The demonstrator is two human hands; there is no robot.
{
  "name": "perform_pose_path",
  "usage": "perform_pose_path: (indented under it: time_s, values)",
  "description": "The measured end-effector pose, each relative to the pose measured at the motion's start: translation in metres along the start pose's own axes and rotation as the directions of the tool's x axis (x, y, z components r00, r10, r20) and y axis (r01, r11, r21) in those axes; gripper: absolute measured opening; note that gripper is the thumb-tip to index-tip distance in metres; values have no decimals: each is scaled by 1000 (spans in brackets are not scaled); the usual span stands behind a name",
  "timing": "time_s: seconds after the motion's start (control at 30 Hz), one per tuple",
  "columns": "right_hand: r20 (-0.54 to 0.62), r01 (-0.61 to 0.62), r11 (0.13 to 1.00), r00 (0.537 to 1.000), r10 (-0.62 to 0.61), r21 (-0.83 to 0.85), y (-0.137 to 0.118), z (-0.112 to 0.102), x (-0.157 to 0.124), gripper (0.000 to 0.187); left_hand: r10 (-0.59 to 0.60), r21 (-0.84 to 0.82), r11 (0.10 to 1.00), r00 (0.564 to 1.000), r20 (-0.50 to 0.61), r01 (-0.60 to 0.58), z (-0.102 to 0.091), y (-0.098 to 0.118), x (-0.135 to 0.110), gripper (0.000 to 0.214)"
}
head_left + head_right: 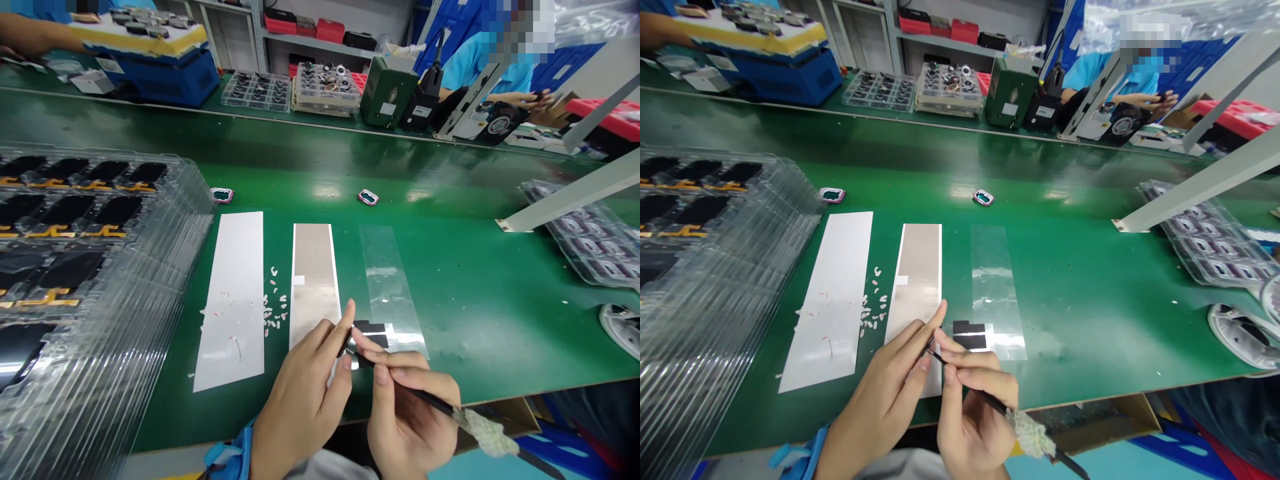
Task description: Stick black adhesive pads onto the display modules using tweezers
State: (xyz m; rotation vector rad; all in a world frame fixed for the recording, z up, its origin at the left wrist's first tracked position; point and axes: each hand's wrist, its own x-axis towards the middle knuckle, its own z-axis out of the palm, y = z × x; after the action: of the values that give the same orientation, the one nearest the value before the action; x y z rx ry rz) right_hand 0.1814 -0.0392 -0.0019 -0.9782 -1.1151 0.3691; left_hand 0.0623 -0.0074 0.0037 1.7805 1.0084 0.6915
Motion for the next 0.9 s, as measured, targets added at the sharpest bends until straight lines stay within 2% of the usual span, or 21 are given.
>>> perform_pose_path:
  time_s: [0.23, 0.43, 0.77, 0.9]
  values:
    - [7, -7, 999, 1000, 7, 35, 0, -1, 2, 29, 6, 6, 1000, 1000, -5, -6, 0, 0, 1, 55]
    - [-25, -116, 989, 993, 119, 96, -3, -4, 4, 25, 62, 51, 997, 998, -28, -61, 1, -2, 3, 55]
    - [20, -19, 1000, 1000, 19, 7, -4, -1, -2, 29, 41, 40, 998, 999, -15, -41, 1, 0, 5, 57]
    - [-5, -52, 998, 999, 52, 34, -3, -8, 7, 23, 12, -28, 1000, 1000, -28, -13, -1, 3, -1, 51]
